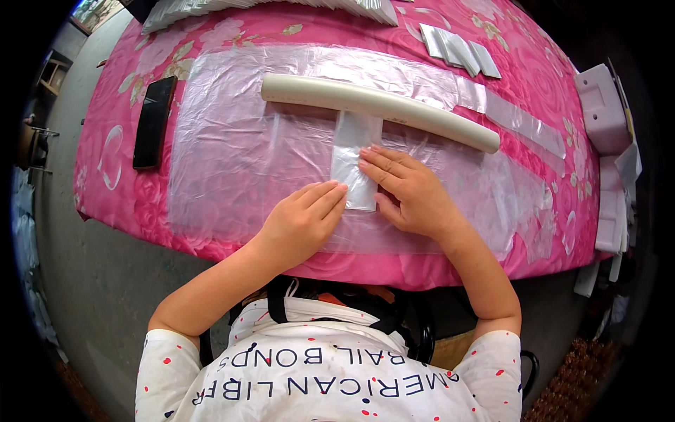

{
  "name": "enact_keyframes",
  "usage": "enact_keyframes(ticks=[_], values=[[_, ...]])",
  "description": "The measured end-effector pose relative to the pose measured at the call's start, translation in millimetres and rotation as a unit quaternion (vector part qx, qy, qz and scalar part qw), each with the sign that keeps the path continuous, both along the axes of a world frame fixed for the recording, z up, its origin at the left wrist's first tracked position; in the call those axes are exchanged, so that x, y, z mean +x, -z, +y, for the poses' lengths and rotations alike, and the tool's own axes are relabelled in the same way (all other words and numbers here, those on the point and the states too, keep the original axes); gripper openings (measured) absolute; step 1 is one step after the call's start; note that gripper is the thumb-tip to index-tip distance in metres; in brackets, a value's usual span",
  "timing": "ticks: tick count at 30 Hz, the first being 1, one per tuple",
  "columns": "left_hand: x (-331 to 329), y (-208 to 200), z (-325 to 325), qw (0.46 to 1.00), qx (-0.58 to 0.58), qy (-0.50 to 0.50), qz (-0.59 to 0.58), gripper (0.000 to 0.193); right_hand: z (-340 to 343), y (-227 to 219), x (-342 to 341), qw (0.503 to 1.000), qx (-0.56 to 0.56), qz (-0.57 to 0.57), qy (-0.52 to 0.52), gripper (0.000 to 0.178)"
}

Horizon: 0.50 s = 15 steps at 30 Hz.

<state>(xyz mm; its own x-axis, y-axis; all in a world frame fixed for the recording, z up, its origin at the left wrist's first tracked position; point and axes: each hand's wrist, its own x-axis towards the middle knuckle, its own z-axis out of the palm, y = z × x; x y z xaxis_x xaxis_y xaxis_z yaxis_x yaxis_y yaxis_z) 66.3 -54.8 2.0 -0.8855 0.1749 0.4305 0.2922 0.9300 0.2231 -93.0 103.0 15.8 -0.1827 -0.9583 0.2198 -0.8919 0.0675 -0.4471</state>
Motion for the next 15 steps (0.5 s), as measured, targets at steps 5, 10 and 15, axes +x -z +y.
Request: enact_keyframes(ticks=[5,10,15], values=[[-6.2,-2.6,-1.9,0.995,0.097,0.006,-0.020,0.017,-2.9,0.8,-6.1,0.999,-0.050,0.005,-0.006,0.038],[15.3,-12.1,3.2,0.982,0.151,0.112,-0.026,0.027,15.6,3.3,24.5,0.995,-0.084,0.047,0.005,0.027],[18.7,-10.2,-1.7,0.986,0.080,0.119,-0.081,0.050,29.4,4.5,44.6,0.994,-0.101,0.012,0.027,0.023]])
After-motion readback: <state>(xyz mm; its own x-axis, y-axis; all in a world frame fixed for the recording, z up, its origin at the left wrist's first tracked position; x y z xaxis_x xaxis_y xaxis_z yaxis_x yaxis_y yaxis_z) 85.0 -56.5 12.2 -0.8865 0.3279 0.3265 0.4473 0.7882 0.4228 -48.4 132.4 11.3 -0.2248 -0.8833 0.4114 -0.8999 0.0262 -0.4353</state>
